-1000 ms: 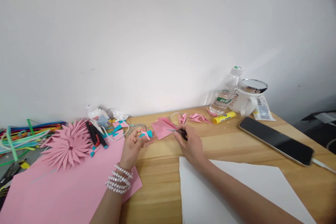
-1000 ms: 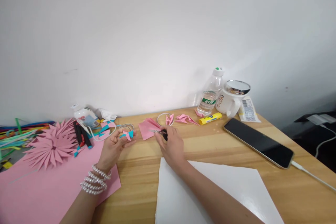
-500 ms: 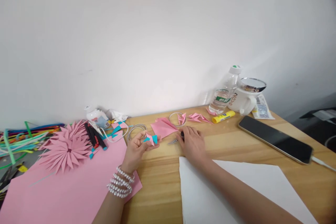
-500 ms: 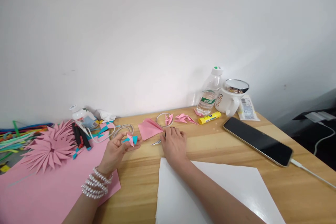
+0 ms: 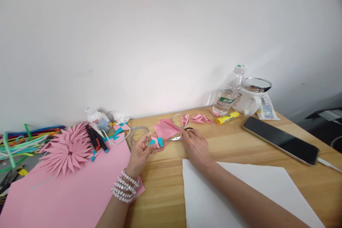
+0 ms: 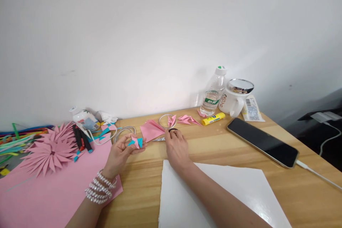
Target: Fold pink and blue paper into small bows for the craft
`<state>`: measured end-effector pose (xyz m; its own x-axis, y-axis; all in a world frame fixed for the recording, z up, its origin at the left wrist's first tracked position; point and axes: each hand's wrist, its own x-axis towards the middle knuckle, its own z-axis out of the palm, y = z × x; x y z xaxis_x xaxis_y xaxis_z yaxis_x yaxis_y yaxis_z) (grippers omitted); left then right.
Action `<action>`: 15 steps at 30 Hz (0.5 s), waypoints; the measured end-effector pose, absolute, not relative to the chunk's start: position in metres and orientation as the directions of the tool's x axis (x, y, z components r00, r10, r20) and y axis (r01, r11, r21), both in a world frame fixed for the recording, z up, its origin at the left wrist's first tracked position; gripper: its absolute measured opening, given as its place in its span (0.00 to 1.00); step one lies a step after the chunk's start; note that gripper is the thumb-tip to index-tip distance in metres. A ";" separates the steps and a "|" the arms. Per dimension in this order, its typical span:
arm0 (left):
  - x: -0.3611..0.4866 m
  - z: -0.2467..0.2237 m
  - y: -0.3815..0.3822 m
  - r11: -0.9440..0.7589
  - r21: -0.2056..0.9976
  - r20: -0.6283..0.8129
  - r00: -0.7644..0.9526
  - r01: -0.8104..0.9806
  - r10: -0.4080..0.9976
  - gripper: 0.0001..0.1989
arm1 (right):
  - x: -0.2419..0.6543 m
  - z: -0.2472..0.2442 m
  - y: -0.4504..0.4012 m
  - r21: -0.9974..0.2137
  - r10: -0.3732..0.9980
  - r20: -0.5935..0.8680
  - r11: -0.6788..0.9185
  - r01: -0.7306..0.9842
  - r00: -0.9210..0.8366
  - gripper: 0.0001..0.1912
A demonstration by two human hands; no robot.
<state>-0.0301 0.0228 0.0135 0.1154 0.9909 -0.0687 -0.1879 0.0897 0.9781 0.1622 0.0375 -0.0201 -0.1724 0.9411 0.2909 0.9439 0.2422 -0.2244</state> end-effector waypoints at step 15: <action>-0.034 0.005 0.027 0.107 0.978 -0.077 0.166 -0.180 0.983 0.13 | 0.161 -0.021 0.040 -0.201 0.918 0.376 0.210 0.957 -0.123 0.07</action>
